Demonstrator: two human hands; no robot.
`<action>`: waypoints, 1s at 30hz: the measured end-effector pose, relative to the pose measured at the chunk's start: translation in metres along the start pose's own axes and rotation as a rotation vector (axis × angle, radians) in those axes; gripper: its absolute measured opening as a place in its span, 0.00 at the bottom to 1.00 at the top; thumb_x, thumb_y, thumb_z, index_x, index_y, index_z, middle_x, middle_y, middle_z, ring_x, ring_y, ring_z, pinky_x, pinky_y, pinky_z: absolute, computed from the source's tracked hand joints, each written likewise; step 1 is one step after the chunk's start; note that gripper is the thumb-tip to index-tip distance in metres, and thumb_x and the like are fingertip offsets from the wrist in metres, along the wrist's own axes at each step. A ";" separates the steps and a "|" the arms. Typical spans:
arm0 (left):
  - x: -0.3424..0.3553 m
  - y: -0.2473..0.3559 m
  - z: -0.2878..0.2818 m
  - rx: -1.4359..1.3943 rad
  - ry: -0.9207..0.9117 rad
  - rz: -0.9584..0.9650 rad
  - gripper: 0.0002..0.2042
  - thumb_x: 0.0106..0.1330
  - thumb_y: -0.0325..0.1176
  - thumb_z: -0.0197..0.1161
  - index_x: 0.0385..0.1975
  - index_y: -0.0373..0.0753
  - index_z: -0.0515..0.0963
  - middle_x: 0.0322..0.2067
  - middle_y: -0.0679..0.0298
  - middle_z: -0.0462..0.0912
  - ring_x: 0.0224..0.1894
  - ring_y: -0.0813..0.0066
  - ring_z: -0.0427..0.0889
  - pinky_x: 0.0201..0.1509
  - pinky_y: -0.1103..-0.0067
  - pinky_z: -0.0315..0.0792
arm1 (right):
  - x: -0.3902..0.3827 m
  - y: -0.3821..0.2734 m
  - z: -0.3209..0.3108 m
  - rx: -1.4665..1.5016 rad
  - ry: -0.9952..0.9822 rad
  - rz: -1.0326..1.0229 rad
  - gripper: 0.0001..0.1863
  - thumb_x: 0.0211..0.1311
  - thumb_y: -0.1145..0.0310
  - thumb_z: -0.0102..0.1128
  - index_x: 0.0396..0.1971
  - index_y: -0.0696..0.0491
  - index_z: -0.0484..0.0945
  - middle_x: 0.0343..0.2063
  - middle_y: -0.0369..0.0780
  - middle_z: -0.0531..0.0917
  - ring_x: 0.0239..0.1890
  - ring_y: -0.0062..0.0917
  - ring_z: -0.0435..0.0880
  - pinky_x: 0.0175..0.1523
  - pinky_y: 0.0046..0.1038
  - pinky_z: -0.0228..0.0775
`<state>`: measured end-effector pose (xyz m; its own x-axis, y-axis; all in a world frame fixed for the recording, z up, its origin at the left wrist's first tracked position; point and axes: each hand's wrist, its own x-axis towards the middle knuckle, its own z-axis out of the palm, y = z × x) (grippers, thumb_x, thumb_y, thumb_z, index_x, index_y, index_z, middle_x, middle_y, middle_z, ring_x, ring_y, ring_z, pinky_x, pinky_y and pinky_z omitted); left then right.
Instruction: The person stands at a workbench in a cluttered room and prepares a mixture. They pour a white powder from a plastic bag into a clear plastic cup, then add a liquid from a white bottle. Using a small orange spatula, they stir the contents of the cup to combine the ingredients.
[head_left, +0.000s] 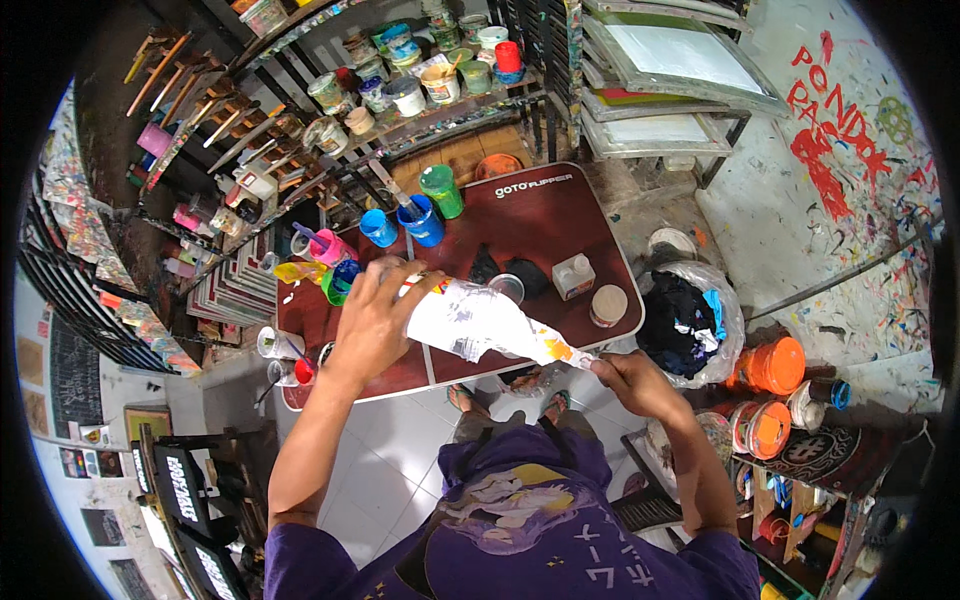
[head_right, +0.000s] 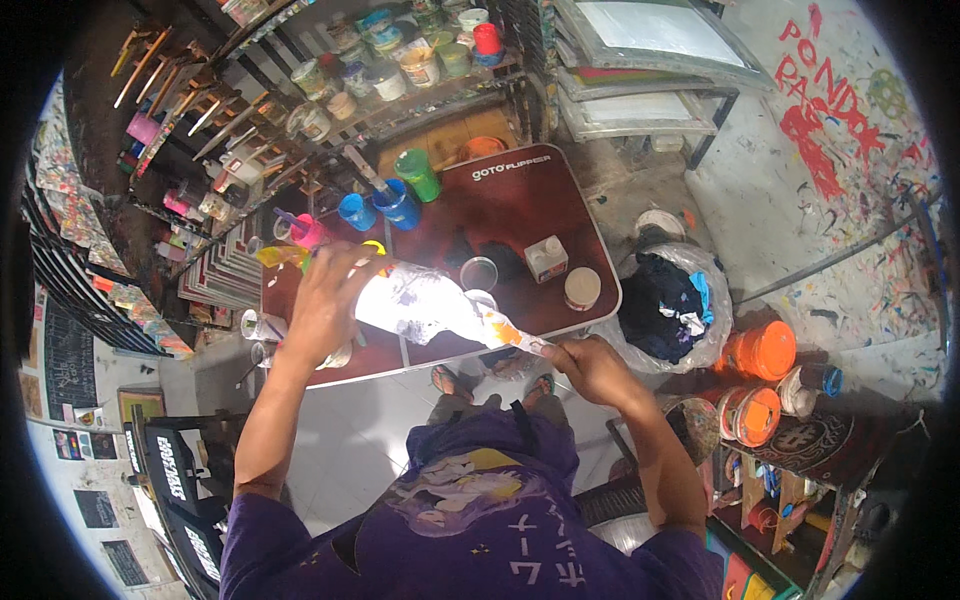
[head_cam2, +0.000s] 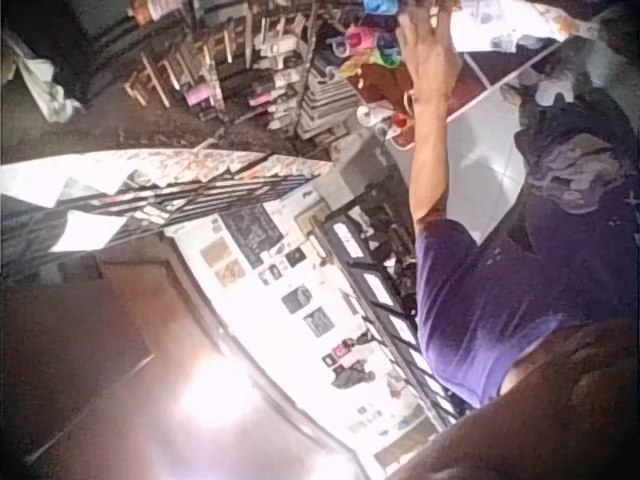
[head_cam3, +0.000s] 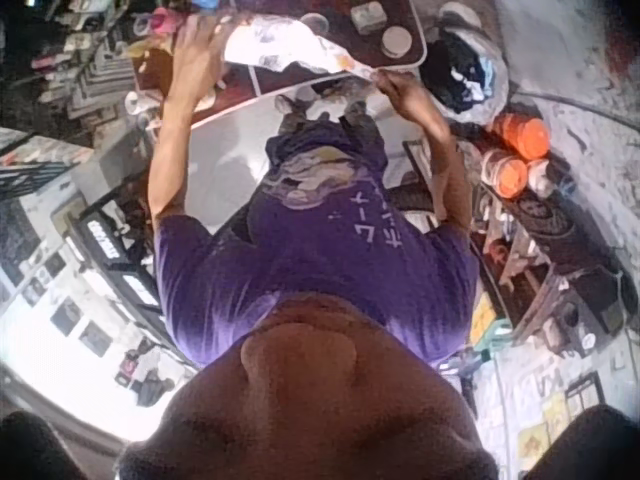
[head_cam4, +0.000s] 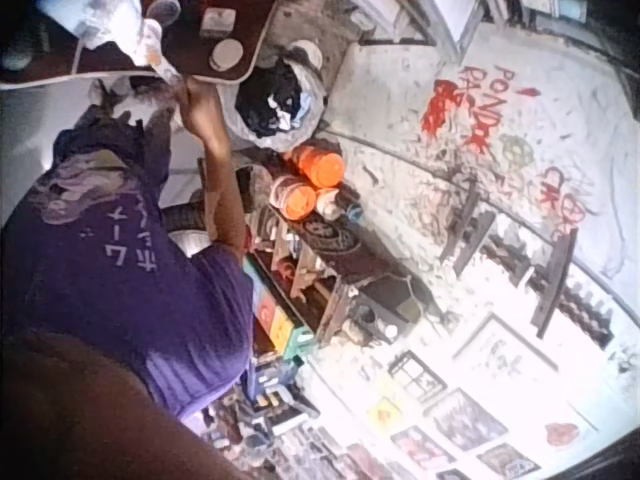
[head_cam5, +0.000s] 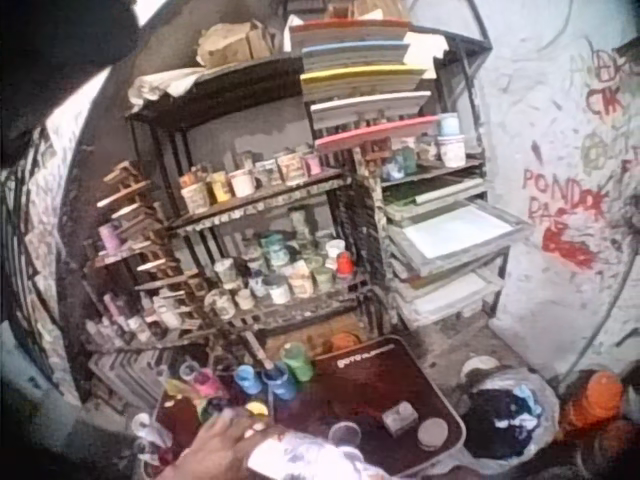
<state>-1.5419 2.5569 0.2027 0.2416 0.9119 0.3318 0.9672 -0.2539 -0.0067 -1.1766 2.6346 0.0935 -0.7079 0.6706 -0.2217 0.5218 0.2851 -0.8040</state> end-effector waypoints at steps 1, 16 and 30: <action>-0.002 0.001 0.010 -0.012 -0.035 -0.011 0.31 0.45 0.18 0.66 0.54 0.45 0.80 0.53 0.61 0.80 0.57 0.55 0.75 0.59 0.63 0.73 | -0.002 -0.003 -0.006 -0.053 -0.025 0.064 0.28 0.77 0.49 0.49 0.30 0.60 0.81 0.21 0.50 0.79 0.25 0.48 0.77 0.37 0.43 0.70; -0.032 -0.019 0.111 0.029 -0.267 -0.156 0.33 0.45 0.27 0.73 0.58 0.44 0.78 0.53 0.61 0.80 0.60 0.57 0.72 0.62 0.64 0.71 | 0.027 0.028 -0.008 -0.411 -0.098 0.175 0.33 0.77 0.43 0.43 0.32 0.58 0.83 0.33 0.54 0.85 0.41 0.54 0.83 0.49 0.50 0.74; -0.047 -0.024 0.155 0.095 -0.328 -0.189 0.20 0.56 0.27 0.62 0.52 0.43 0.80 0.49 0.59 0.82 0.57 0.56 0.73 0.60 0.62 0.70 | 0.097 0.005 0.038 -0.823 0.070 -0.191 0.18 0.68 0.58 0.56 0.26 0.54 0.87 0.26 0.47 0.87 0.32 0.42 0.89 0.35 0.43 0.79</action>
<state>-1.5641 2.5700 0.0407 0.0556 0.9983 0.0160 0.9963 -0.0545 -0.0663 -1.2610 2.6752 0.0474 -0.8021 0.5935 -0.0664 0.5956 0.7870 -0.1607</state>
